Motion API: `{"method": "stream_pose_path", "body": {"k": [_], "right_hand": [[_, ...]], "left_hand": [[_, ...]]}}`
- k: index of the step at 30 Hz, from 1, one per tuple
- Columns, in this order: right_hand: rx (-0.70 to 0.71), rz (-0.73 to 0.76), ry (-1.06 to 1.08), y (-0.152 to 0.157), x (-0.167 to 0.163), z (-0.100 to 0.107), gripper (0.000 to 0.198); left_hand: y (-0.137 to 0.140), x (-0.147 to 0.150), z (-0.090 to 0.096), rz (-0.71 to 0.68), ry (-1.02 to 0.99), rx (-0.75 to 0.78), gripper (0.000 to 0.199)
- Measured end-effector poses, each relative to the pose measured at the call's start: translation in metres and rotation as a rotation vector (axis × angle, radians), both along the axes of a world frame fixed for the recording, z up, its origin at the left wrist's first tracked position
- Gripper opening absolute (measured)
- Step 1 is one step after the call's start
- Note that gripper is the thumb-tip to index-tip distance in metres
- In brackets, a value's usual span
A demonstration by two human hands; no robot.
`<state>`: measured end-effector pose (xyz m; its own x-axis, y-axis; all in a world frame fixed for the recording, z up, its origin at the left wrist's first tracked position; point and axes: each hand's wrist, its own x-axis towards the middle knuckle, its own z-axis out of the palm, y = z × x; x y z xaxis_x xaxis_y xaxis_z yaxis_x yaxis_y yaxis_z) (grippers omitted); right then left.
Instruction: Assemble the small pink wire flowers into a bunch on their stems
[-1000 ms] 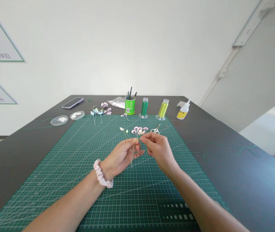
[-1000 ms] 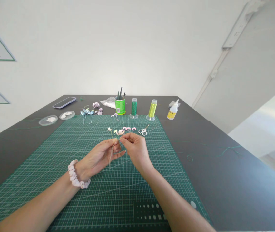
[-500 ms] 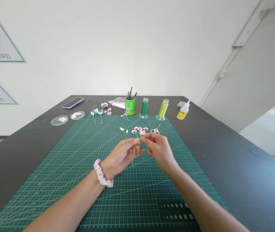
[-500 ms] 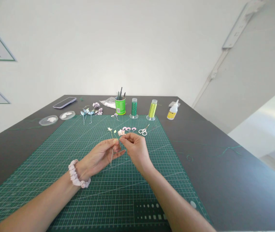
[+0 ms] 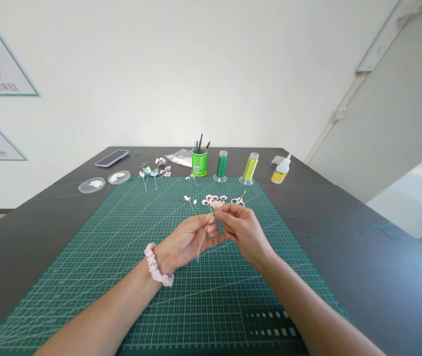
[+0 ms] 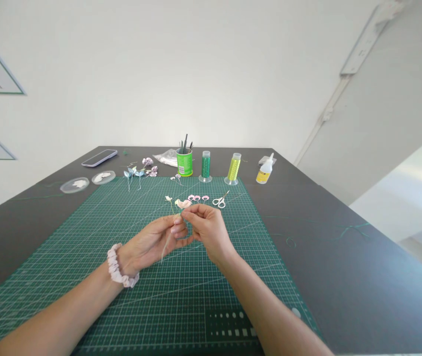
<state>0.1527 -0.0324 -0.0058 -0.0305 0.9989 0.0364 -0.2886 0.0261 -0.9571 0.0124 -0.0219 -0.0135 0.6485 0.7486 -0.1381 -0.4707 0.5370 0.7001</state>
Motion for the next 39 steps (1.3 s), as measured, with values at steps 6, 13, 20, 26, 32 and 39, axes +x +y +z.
{"method": "stream_pose_path", "body": {"k": [6, 13, 20, 26, 32, 39], "right_hand": [[-0.011, 0.017, 0.022, 0.0021, 0.0008, -0.0011, 0.024], [-0.029, 0.017, 0.042, 0.0022, 0.0008, 0.0010, 0.025], [-0.036, 0.032, 0.049, 0.0024, 0.0012, 0.0006, 0.026], [-0.035, 0.040, 0.063, 0.0019, 0.0013, 0.0010, 0.026], [-0.032, 0.056, 0.076, 0.0024, 0.0018, -0.0008, 0.026], [-0.062, 0.085, 0.101, 0.0018, 0.0027, -0.0006, 0.028]], "left_hand": [[-0.0006, 0.0020, 0.0032, 0.001, 0.002, 0.019, 0.024], [-0.0010, 0.0031, 0.0043, 0.028, -0.023, 0.066, 0.028], [-0.0007, 0.0022, 0.0021, 0.006, -0.034, 0.089, 0.030], [-0.0007, 0.0026, 0.0023, 0.008, -0.034, 0.090, 0.030], [-0.0013, 0.0032, 0.0031, 0.011, -0.023, 0.086, 0.029], [-0.0022, 0.0037, 0.0030, 0.003, -0.032, 0.084, 0.028]]}}
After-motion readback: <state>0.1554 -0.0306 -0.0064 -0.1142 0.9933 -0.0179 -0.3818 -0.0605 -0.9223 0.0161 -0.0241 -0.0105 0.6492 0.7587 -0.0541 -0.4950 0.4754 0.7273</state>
